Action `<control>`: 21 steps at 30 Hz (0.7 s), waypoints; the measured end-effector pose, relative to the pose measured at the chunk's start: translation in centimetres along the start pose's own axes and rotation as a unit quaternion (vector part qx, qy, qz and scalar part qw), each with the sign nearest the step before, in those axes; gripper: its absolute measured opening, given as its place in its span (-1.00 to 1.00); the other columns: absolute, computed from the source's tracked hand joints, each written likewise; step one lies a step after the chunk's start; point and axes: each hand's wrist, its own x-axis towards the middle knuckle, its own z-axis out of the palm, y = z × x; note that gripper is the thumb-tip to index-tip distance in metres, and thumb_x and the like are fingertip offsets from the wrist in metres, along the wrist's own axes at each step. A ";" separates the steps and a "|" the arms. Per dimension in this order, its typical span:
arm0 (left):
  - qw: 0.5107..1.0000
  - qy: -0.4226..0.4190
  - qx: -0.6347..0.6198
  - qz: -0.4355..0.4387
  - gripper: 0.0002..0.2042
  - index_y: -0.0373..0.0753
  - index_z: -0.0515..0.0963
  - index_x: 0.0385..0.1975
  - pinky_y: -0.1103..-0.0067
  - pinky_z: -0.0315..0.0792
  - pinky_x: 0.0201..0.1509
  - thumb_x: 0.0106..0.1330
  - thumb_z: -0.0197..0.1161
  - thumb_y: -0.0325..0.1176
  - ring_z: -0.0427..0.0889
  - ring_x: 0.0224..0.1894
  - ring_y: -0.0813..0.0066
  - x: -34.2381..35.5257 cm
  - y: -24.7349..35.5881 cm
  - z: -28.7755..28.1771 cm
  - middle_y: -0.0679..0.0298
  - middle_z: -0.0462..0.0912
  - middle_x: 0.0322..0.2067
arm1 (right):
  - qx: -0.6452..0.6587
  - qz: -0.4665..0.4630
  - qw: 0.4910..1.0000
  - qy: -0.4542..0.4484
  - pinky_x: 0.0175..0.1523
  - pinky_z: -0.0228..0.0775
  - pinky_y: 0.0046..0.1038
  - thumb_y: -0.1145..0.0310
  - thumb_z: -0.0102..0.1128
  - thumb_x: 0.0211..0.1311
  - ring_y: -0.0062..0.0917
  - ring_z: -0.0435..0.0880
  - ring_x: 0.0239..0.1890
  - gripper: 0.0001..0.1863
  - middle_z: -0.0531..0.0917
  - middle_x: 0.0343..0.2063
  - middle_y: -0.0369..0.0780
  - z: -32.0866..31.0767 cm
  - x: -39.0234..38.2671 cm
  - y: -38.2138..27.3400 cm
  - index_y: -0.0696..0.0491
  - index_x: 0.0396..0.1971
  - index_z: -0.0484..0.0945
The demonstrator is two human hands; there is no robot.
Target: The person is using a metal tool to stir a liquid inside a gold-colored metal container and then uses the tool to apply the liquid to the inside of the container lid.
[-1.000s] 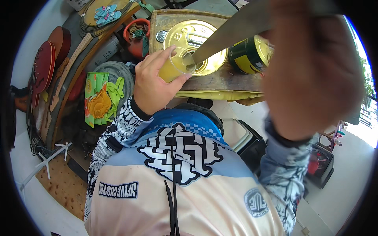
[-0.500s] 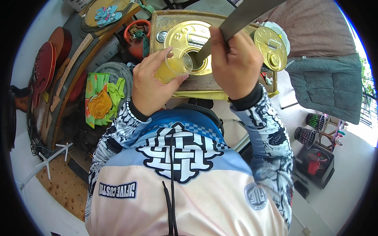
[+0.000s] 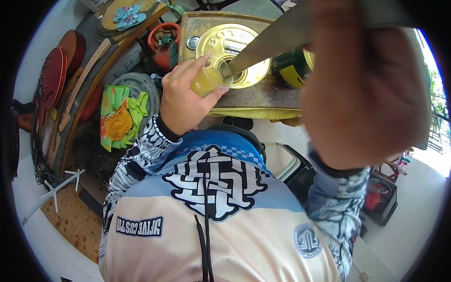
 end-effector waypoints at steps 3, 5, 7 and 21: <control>1.000 0.005 0.005 -0.003 -0.39 -0.31 0.60 0.10 0.26 0.46 0.14 0.02 0.60 -0.22 0.69 0.00 0.07 -0.2 -0.5 0.1 0.07 0.72 -0.04 | 0.156 0.109 0.981 0.027 -0.40 0.43 -0.62 0.47 0.41 0.32 -0.61 0.67 -0.51 -0.89 0.76 -0.43 -0.18 3.4 -1.4 -3.0 0.18 -0.24 0.74; 1.000 0.008 0.001 -0.003 -0.39 -0.31 0.60 0.09 0.26 0.46 0.14 0.02 0.60 -0.22 0.69 0.00 0.07 -0.1 -0.3 0.1 0.07 0.72 -0.04 | 0.183 0.038 0.982 0.036 -0.50 0.39 -0.44 0.50 0.42 0.25 -0.41 0.63 -0.60 -0.92 0.64 -0.55 -0.15 5.8 -2.9 -2.6 0.14 -0.40 0.68; 1.000 0.012 0.000 -0.005 -0.40 -0.30 0.61 0.09 0.27 0.46 0.14 0.02 0.60 -0.22 0.70 0.00 0.07 0.0 -0.2 0.0 0.06 0.72 -0.03 | 0.203 0.068 0.977 0.013 -0.50 0.39 -0.44 0.50 0.41 0.27 -0.38 0.62 -0.60 -0.92 0.64 -0.55 -0.15 7.3 -4.5 -2.4 0.15 -0.38 0.67; 1.000 0.010 -0.011 -0.014 -0.40 -0.32 0.61 0.09 0.27 0.50 0.11 0.01 0.59 -0.27 0.71 -0.02 0.08 -0.6 -0.5 -0.4 0.06 0.73 -0.06 | 0.158 0.234 0.957 0.072 -0.46 0.51 -0.63 0.26 0.42 0.36 -0.69 0.71 -0.52 -0.78 0.80 -0.43 -0.25 3.9 -1.9 1.7 0.10 -0.18 0.80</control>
